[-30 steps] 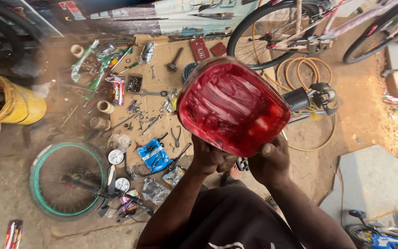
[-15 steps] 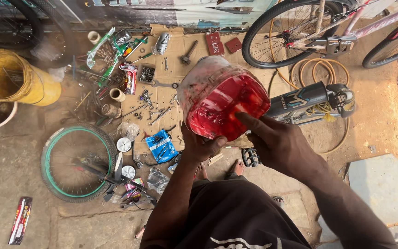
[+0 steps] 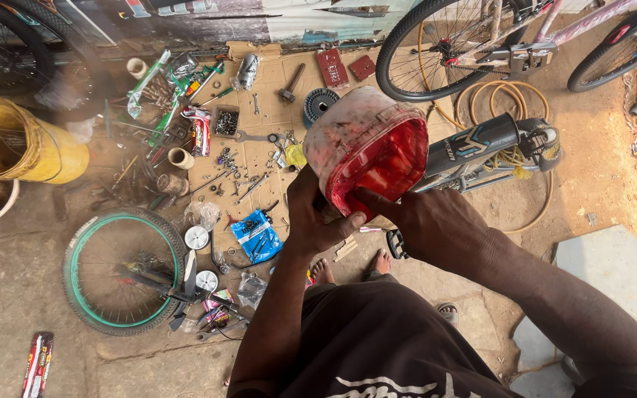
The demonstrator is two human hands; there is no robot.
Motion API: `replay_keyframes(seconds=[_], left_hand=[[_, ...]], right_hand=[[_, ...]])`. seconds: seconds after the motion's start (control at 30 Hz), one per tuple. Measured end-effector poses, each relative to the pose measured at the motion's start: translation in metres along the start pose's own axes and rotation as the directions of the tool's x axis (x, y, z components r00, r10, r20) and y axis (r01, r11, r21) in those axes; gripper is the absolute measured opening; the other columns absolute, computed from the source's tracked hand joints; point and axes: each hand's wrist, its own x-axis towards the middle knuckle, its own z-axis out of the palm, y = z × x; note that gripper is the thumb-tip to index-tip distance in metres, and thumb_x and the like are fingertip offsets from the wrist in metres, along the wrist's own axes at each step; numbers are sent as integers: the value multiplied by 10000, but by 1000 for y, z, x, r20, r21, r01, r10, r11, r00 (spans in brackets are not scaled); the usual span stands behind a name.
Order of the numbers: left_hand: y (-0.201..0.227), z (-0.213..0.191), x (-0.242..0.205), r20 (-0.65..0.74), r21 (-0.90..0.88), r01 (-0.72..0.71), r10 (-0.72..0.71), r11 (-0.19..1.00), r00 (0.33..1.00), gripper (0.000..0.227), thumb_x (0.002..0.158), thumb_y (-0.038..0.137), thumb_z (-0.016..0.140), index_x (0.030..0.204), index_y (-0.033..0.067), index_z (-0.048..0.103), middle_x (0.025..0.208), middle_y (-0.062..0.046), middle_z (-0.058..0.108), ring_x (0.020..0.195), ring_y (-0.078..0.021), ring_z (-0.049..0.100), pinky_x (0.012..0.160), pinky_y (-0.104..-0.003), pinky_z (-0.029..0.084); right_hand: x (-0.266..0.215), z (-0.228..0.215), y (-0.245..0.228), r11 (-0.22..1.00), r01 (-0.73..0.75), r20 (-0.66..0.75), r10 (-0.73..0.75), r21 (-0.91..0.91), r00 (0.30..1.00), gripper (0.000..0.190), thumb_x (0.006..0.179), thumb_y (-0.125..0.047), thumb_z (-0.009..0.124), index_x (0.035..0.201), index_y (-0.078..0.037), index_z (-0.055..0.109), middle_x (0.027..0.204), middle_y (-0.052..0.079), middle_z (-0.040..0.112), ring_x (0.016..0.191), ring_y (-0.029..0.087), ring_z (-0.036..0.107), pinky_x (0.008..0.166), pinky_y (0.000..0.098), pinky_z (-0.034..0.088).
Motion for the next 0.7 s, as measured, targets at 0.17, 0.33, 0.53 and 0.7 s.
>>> replay_keyframes(seconds=[0.17,0.33,0.53,0.7], left_hand=[[-9,5,-2,-38,58,-64,67,996,997,833,841,503,861,1392,-43,557,1280,-144,679,1088,-201,700,941,-317,597],[-27,19,-8,-94,50,-84,88,995,992,832,817,473,881,1385,-42,559,1280,-149,673,1134,-227,711,980,-357,616],[-39,39,-8,-165,-122,-75,54,990,985,974,791,439,921,1463,-65,429,1347,-166,621,1209,-263,672,1040,-401,609],[-69,72,-9,-270,-18,-272,257,962,928,928,847,413,874,1515,19,365,1414,-166,555,1281,-253,642,1057,-413,628]], right_hand=[[-8,-11,2,989,-145,213,136,32,968,712,775,-21,660,1455,-221,594,853,157,726,597,325,700,529,472,545],[-28,-19,12,946,-114,111,84,303,990,563,806,14,665,1346,-143,638,879,152,767,701,329,733,596,443,567],[-51,-19,36,695,-49,18,51,718,999,621,850,58,630,1449,-31,489,874,103,767,768,217,775,705,346,613],[-78,-1,63,607,-111,108,43,787,993,664,867,108,566,1502,-54,463,912,124,764,806,217,752,731,357,606]])
